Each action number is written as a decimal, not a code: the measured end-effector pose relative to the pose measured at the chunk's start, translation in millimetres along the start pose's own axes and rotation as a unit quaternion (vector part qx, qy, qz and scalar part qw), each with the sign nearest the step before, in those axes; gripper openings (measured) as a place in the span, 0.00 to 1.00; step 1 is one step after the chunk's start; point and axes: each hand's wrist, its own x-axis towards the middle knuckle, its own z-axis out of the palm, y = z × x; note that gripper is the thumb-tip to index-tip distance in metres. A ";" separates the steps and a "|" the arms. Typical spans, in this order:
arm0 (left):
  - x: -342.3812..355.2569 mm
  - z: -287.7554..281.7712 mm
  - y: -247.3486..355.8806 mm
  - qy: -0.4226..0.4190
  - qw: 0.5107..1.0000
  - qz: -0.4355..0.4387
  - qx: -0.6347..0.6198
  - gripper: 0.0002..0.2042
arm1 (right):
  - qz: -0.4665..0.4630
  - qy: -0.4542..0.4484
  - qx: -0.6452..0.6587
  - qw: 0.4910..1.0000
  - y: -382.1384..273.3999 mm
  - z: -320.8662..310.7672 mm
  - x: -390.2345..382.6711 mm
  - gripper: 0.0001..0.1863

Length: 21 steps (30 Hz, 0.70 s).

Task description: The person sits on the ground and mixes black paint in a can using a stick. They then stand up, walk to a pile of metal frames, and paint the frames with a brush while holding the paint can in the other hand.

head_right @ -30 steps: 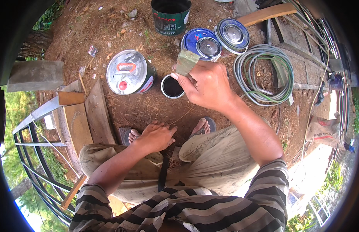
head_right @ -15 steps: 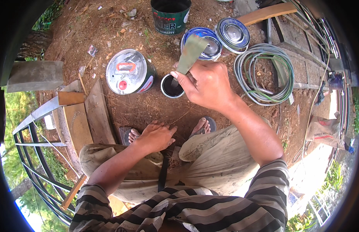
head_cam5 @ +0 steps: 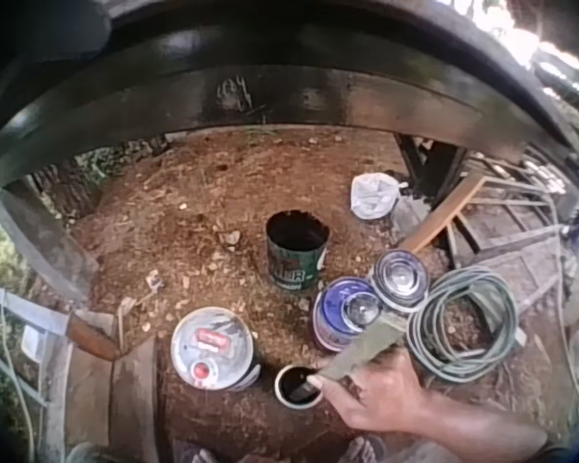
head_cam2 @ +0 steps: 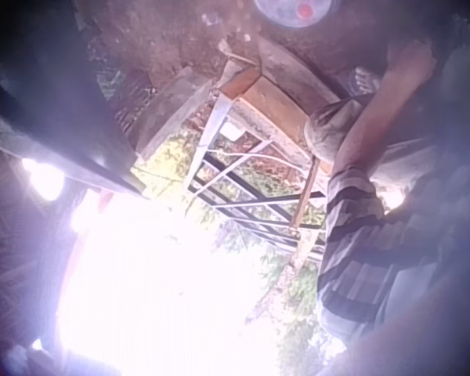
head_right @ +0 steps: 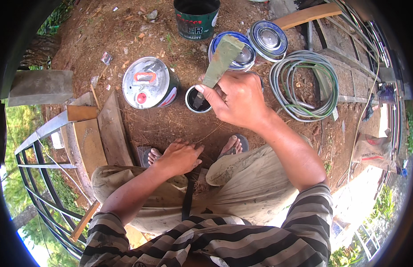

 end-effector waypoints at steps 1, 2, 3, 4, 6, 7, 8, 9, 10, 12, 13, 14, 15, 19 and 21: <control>0.1 -0.1 0.2 0.001 1.000 0.000 -0.002 0.25 | -0.024 0.012 0.005 1.000 -0.3 1.2 1.6 0.09; 0.3 -0.9 0.4 -0.005 1.000 -0.002 -0.002 0.25 | -0.047 0.023 0.011 0.999 -1.0 3.4 4.7 0.09; 0.4 -2.5 0.7 -0.010 1.000 -0.003 -0.003 0.26 | -0.071 0.035 0.016 0.997 -1.3 4.4 6.5 0.09; 0.6 -3.3 0.9 -0.016 1.000 -0.004 -0.003 0.26 | -0.059 0.024 0.002 0.998 -1.0 2.4 5.7 0.09; -0.4 1.0 -0.7 -0.001 1.000 0.000 0.000 0.25 | -0.037 0.001 -0.026 0.999 -1.1 -1.9 2.7 0.09; -0.9 2.6 -1.4 0.007 1.000 0.002 0.002 0.25 | -0.045 0.003 -0.011 0.999 -1.5 0.1 1.8 0.09; 0.0 0.7 -0.6 -0.001 1.000 0.001 0.001 0.25 | -0.053 0.006 0.002 0.999 -1.1 2.8 0.4 0.09; 1.0 -2.6 0.6 -0.009 1.000 0.000 0.000 0.24 | -0.061 0.008 0.015 0.998 -1.0 4.4 -0.2 0.09; 1.9 -4.5 1.3 -0.016 1.000 -0.002 -0.002 0.24 | -0.044 0.018 0.038 0.998 -1.9 2.5 1.3 0.08; 0.2 -1.3 0.0 -0.002 1.000 0.000 0.001 0.24 | -0.044 0.000 0.005 0.999 -4.9 0.3 3.7 0.08; -0.4 -0.1 -0.5 0.005 1.000 0.001 0.003 0.24 | -0.043 -0.009 -0.011 0.999 -5.9 0.1 4.3 0.09; -0.1 -1.2 0.1 -0.002 1.000 -0.001 0.000 0.24 | -0.045 -0.012 0.007 0.999 -6.3 1.3 6.0 0.09; 0.5 -3.0 1.0 -0.009 1.000 -0.003 -0.002 0.24 | -0.045 -0.001 0.006 0.999 -4.6 0.9 5.7 0.09; 1.9 0.5 0.2 -0.004 1.000 -0.003 0.002 0.24 | -0.053 0.022 0.022 0.998 3.9 4.6 2.1 0.08; 1.2 -0.6 0.7 -0.007 1.000 -0.006 0.001 0.24 | -0.048 0.022 0.022 0.998 1.0 4.4 4.0 0.08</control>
